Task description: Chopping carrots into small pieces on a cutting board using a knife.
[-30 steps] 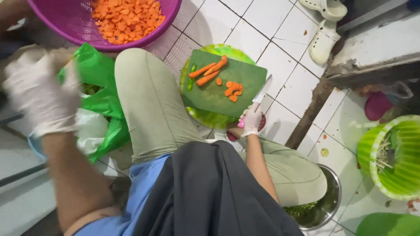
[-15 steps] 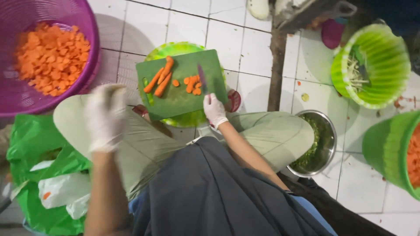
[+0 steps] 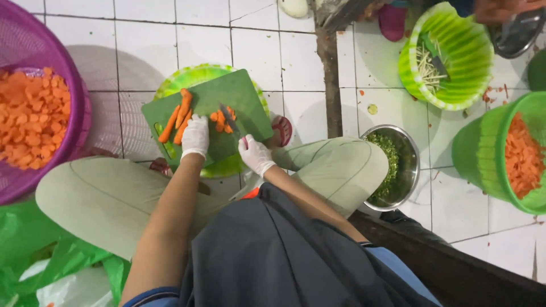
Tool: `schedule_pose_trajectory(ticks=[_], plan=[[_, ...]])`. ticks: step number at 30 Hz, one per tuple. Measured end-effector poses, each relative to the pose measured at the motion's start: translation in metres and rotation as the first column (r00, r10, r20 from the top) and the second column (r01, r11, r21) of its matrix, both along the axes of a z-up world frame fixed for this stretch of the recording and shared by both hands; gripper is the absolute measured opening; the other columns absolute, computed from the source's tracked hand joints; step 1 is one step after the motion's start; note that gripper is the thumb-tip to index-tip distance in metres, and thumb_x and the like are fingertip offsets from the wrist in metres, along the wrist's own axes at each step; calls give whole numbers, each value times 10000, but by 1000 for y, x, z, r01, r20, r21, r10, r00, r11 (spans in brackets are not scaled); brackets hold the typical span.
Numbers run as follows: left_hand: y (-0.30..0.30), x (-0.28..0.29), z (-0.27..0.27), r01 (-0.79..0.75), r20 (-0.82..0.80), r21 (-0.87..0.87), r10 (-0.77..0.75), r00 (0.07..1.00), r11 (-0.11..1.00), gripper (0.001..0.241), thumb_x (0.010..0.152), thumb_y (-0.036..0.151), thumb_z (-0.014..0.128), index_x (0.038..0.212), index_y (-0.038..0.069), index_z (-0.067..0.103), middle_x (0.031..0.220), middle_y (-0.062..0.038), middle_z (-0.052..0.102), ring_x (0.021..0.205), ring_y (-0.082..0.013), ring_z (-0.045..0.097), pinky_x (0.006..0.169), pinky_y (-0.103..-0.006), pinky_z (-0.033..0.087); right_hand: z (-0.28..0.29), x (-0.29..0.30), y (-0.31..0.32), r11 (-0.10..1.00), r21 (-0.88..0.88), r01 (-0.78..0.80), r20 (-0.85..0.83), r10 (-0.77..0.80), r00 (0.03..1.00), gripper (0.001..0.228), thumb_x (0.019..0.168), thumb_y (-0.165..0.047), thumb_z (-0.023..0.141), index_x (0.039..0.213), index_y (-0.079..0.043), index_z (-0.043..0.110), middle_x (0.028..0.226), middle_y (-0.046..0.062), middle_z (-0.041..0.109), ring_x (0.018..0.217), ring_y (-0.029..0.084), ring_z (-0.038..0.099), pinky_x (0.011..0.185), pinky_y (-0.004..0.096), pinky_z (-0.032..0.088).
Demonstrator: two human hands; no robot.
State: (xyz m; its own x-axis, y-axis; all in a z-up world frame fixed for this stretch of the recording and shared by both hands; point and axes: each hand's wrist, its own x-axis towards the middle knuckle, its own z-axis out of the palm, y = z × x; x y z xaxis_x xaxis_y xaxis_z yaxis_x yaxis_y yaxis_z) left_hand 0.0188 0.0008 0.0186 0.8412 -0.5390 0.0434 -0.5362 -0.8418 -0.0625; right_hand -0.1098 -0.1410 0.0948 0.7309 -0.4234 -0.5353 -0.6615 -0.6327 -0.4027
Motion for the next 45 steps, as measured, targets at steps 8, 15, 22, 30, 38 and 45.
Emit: schedule_pose_trajectory(ticks=[8,15,22,30,38,45], plan=[[2,2,-46,13,63,-38,-11,998,999,72,859,123,485,846,136,555,791,-23,520,691,-167,616,459,-280,554,37,-6,9,998,64,-21,50,18,999,394,917,-465,315,987,-126,505,877,209,675,980,352,636,847,476,480],[-1,-10,-6,-367,-423,-485,154,893,794,148,870,137,493,874,5,561,777,-245,573,786,-438,606,679,-527,511,31,-12,16,986,138,-89,64,81,995,391,912,-436,281,985,-107,480,879,236,668,970,382,635,835,497,479],[4,-11,-2,-466,-488,-329,275,828,821,140,918,254,484,948,160,584,883,-123,601,850,-358,632,719,-490,529,52,-19,24,981,126,-148,15,147,989,388,911,-399,277,997,-76,474,879,243,666,967,389,635,850,487,481],[0,-14,18,-456,-570,-233,260,780,859,165,959,251,458,1037,205,595,953,-113,602,906,-370,633,784,-498,512,51,-21,23,964,174,-200,-2,203,979,408,913,-406,242,1024,-64,435,870,244,663,961,409,632,855,491,473],[-2,-9,-22,-614,-657,-437,233,717,657,134,887,234,588,1006,173,597,962,-113,606,968,-341,600,809,-485,496,25,-23,27,965,21,-261,54,260,964,382,914,-363,273,997,-48,471,753,223,661,850,370,670,781,465,507],[6,-19,-42,-794,-788,-467,226,573,388,145,849,247,633,946,154,578,914,-140,651,907,-323,638,779,-451,511,-17,-25,35,865,-371,-337,101,398,912,276,913,-366,353,931,-125,485,577,83,637,626,220,691,579,367,551]])
